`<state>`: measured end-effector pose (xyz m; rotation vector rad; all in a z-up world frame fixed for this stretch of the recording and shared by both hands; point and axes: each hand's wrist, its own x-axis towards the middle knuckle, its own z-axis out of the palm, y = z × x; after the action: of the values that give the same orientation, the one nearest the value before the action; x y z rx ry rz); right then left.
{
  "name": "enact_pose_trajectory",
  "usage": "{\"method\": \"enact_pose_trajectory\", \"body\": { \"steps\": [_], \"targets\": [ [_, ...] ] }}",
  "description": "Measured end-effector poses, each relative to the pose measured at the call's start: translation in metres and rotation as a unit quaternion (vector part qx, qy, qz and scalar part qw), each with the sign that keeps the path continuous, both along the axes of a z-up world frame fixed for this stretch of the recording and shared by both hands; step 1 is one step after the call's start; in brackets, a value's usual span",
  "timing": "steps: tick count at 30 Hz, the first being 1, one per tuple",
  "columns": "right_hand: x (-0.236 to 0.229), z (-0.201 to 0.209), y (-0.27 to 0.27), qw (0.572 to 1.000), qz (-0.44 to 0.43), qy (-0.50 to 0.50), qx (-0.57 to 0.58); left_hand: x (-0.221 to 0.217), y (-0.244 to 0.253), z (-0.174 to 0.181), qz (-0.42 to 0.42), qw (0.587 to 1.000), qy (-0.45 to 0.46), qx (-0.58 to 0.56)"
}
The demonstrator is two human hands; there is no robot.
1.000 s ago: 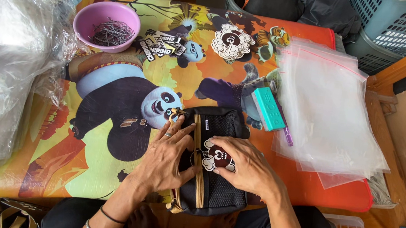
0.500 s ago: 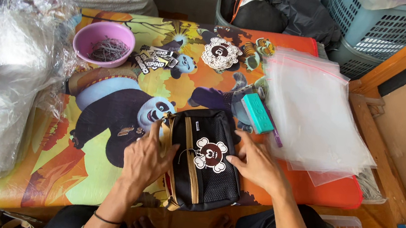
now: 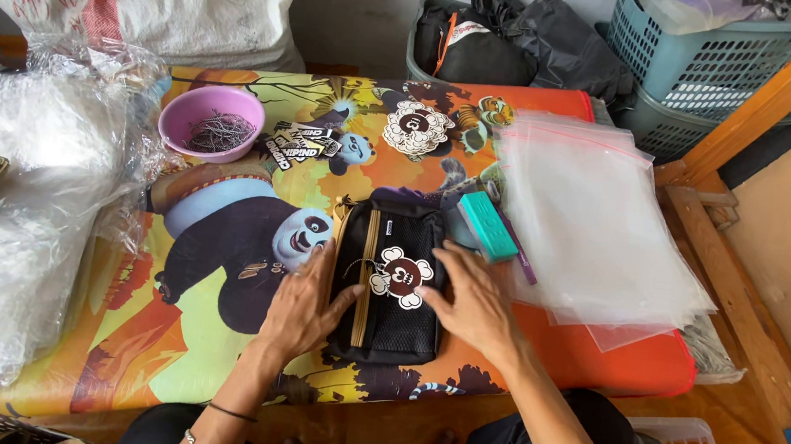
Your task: The person attaches a keychain to a small black bag, smooths the surface, and then places the bag into a clear plastic zip-lock bag. They seal the bag and place a sticker on the outside.
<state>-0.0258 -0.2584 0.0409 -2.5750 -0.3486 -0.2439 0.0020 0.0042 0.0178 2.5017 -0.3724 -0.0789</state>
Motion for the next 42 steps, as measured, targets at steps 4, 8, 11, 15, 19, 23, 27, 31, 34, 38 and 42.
{"method": "enact_pose_trajectory", "body": {
  "steps": [4,8,11,15,19,23,27,31,34,38,42],
  "targets": [
    [0.004,-0.019,-0.003,0.995,0.035,0.000,-0.089,0.007,0.004,-0.003,-0.027,0.999,-0.034,-0.011],
    [0.009,-0.035,-0.010,0.997,0.048,-0.027,-0.046,0.050,0.004,-0.021,0.081,0.993,-0.014,-0.087],
    [0.008,-0.040,-0.011,0.997,0.051,-0.065,-0.011,0.088,0.000,-0.037,0.118,0.985,-0.028,-0.125],
    [0.012,-0.056,-0.015,0.995,0.040,-0.087,0.019,0.107,-0.022,-0.036,0.159,0.975,-0.014,-0.153],
    [0.009,-0.052,-0.015,0.995,0.044,-0.086,0.027,0.117,-0.032,-0.042,0.202,0.972,-0.013,-0.117],
    [0.012,-0.065,-0.017,0.994,0.040,-0.095,0.029,0.118,-0.033,-0.046,0.205,0.976,-0.030,-0.072],
    [0.017,-0.073,-0.021,0.994,0.037,-0.103,0.026,0.108,-0.039,-0.032,0.211,0.969,-0.083,-0.097],
    [0.017,-0.074,-0.021,0.993,0.036,-0.105,0.031,0.110,-0.043,-0.043,0.212,0.972,-0.069,-0.072],
    [0.016,-0.075,-0.019,0.993,0.031,-0.109,0.030,0.102,-0.043,-0.035,0.210,0.973,-0.039,-0.092],
    [0.015,-0.073,-0.019,0.994,0.029,-0.103,0.031,0.114,-0.034,-0.055,0.214,0.947,0.019,-0.239],
    [0.017,-0.076,-0.019,0.993,0.030,-0.107,0.028,0.132,-0.031,-0.105,0.197,0.870,0.100,-0.441]
  ]
}}
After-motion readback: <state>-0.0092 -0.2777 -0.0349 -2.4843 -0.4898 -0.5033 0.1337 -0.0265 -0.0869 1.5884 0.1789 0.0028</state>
